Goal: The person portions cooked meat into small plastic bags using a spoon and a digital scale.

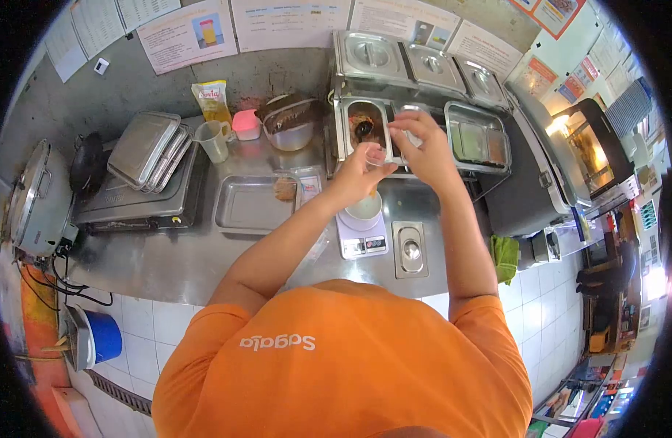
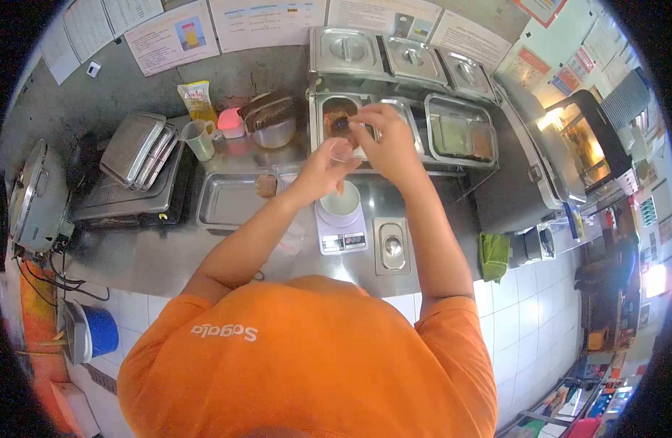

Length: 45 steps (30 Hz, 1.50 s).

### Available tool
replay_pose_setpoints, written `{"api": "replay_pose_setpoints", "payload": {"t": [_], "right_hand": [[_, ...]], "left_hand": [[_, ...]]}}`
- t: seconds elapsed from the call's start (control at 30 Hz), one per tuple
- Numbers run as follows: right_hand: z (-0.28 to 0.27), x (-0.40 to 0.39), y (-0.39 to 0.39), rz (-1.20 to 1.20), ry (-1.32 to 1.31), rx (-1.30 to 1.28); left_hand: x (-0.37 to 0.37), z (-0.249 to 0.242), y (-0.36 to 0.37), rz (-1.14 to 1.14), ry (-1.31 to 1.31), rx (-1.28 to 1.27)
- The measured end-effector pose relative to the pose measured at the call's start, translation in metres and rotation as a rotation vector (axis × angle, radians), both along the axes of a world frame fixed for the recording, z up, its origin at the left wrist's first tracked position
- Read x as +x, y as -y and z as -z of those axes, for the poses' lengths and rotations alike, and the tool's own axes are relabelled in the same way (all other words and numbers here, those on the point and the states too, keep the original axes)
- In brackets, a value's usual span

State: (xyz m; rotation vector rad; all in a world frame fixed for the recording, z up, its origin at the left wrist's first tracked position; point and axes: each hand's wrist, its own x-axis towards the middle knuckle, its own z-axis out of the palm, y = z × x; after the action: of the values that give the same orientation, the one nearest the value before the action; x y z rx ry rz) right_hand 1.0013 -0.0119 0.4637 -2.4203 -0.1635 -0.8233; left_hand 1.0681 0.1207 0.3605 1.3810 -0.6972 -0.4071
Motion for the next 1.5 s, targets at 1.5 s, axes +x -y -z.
{"api": "replay_pose_setpoints", "payload": {"t": [1.5], "right_hand": [[0.155,-0.134,0.035,0.376,-0.338,0.629]], "left_hand": [[0.064,0.122,0.053,0.332,0.363,0.787]]}}
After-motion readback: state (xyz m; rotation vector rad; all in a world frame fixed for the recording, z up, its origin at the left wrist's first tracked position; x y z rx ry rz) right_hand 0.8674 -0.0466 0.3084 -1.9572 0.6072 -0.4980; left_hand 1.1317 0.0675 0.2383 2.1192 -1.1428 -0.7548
